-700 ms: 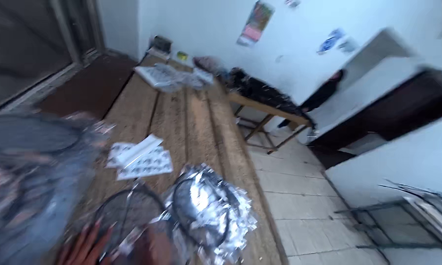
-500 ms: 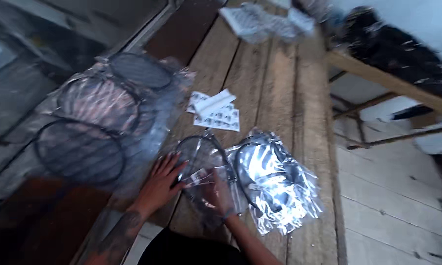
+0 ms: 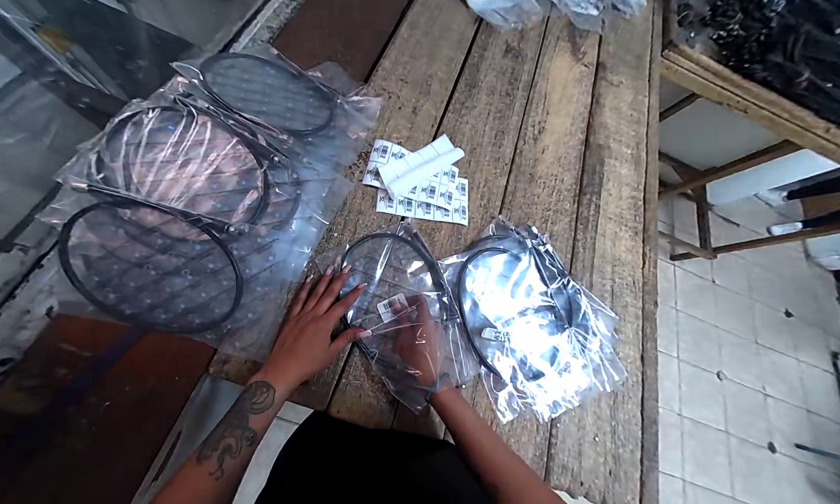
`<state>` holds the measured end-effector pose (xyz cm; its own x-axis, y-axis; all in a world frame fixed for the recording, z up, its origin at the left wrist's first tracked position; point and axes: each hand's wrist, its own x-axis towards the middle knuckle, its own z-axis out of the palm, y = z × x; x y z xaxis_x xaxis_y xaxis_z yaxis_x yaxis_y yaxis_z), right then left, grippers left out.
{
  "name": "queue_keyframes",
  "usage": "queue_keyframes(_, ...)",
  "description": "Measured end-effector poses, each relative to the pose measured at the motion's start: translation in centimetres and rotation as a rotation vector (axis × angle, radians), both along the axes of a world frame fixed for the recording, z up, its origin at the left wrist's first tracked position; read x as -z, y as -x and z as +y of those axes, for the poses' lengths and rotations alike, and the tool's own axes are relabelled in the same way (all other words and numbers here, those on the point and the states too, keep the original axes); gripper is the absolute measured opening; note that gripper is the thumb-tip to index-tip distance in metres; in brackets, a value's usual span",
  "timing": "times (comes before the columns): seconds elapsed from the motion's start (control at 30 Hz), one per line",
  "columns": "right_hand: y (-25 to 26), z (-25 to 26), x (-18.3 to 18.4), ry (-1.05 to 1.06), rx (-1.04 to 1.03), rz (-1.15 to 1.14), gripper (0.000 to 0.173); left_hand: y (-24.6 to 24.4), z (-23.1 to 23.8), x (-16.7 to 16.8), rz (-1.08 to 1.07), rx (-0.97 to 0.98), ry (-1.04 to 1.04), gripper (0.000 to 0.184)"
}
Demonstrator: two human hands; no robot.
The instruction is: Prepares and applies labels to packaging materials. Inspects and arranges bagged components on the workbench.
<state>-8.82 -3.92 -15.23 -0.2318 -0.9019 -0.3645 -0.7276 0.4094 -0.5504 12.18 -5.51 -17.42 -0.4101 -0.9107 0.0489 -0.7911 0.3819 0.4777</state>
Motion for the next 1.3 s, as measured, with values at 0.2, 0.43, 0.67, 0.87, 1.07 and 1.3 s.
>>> queue_keyframes(0.2,0.0,0.0,0.1,-0.014,0.025,-0.02,0.036,0.1,0.0,0.1,-0.007,-0.004,-0.002,0.07)
queue_keyframes(0.43,-0.6,-0.4,-1.6,-0.078,0.073,0.04,0.061,0.1,0.0,0.1,-0.029,-0.003,0.005,0.07)
queue_keyframes(0.67,3.4,5.5,0.5,0.653,-0.561,0.218,0.032,0.5,0.1,0.2,-0.046,-0.023,0.05,0.069)
queue_keyframes(0.87,3.4,2.0,2.4,0.476,-0.58,0.383,0.071,0.0,0.1,0.2,-0.09,0.039,0.006,0.075)
queue_keyframes(1.07,3.8,7.4,-6.2,0.416,-0.465,-0.255,0.049,-0.4,-0.3,0.5,-0.072,0.092,0.058,0.075)
queue_keyframes(1.3,11.7,18.0,-5.1,0.449,0.339,-0.106,0.045,13.7,-2.8,0.2,-0.001,0.298,0.053,0.077)
